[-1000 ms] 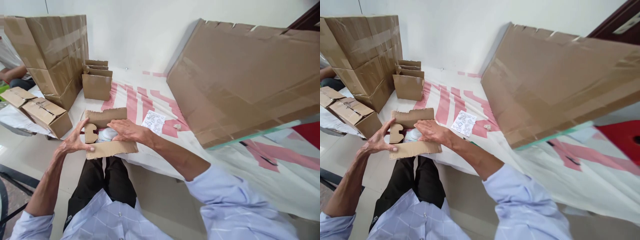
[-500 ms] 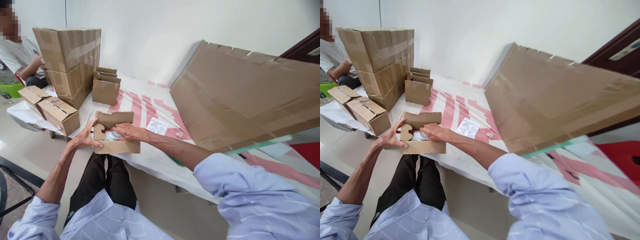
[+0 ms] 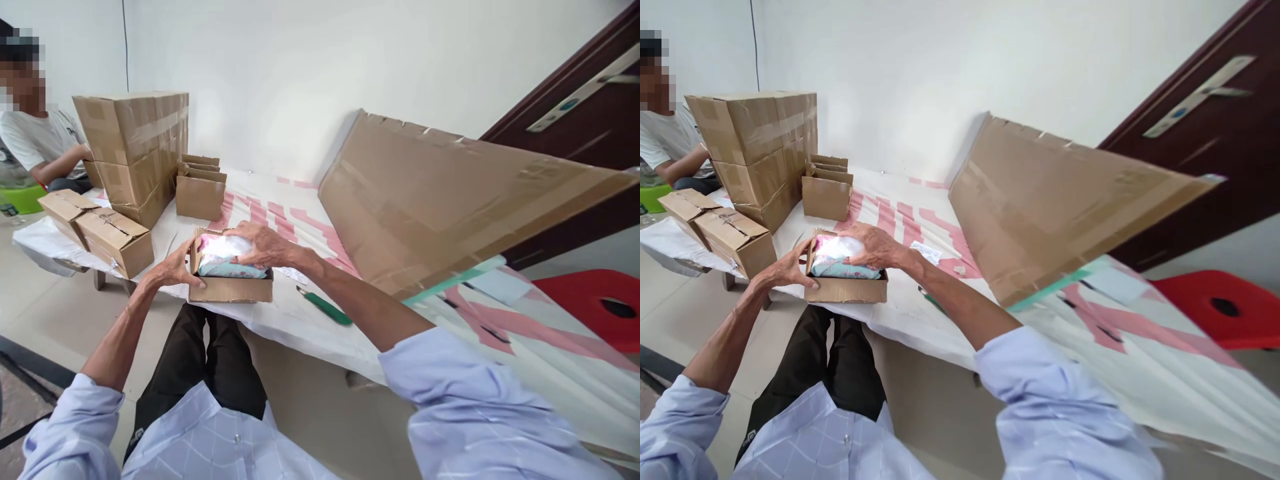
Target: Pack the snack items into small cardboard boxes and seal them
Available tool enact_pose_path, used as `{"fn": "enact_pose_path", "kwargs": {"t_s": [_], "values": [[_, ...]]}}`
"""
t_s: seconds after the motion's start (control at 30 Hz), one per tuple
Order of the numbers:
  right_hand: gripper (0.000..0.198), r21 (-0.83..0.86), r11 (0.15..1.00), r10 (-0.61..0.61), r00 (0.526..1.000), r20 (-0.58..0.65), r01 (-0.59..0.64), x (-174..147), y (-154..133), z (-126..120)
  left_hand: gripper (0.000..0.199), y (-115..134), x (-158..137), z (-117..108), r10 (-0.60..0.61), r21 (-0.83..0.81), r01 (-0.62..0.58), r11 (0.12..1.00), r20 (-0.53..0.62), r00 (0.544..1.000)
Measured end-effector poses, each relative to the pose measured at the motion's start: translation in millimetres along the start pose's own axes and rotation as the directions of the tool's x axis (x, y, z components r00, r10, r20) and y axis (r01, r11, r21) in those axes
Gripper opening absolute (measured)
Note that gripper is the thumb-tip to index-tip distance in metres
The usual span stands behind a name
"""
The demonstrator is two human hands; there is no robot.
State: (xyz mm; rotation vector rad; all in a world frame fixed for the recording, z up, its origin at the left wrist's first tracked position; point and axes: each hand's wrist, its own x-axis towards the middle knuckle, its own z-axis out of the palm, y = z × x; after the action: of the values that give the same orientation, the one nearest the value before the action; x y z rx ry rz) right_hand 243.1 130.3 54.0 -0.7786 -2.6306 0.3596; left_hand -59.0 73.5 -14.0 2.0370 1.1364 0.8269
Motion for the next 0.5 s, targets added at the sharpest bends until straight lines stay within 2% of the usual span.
{"fn": "enact_pose_path", "kwargs": {"t_s": [0.13,0.23,0.33,0.4,0.5], "values": [[0.061,0.170,0.984,0.079,0.989,-0.125,-0.057,-1,-7,-39,0.143,15,9,-11,0.011,0.012,-0.010,1.000,-0.101,0.995],[0.063,0.300,0.950,0.141,0.974,-0.179,-0.082,3,-19,-62,0.137,43,21,-22,0.155,-0.006,-0.157,0.988,-0.131,0.979],[0.063,0.381,0.924,0.133,0.966,-0.220,-0.040,13,-32,-78,0.128,74,34,-26,0.258,-0.127,-0.286,0.950,-0.200,0.945],[0.065,0.430,0.903,0.126,0.957,-0.260,-0.003,19,-37,-83,0.119,89,41,-23,0.216,-0.239,-0.299,0.924,-0.321,0.922],[0.075,0.497,0.867,0.157,0.924,-0.349,0.041,21,-35,-82,0.098,101,45,-15,0.062,-0.421,-0.282,0.862,-0.465,0.883]]}}
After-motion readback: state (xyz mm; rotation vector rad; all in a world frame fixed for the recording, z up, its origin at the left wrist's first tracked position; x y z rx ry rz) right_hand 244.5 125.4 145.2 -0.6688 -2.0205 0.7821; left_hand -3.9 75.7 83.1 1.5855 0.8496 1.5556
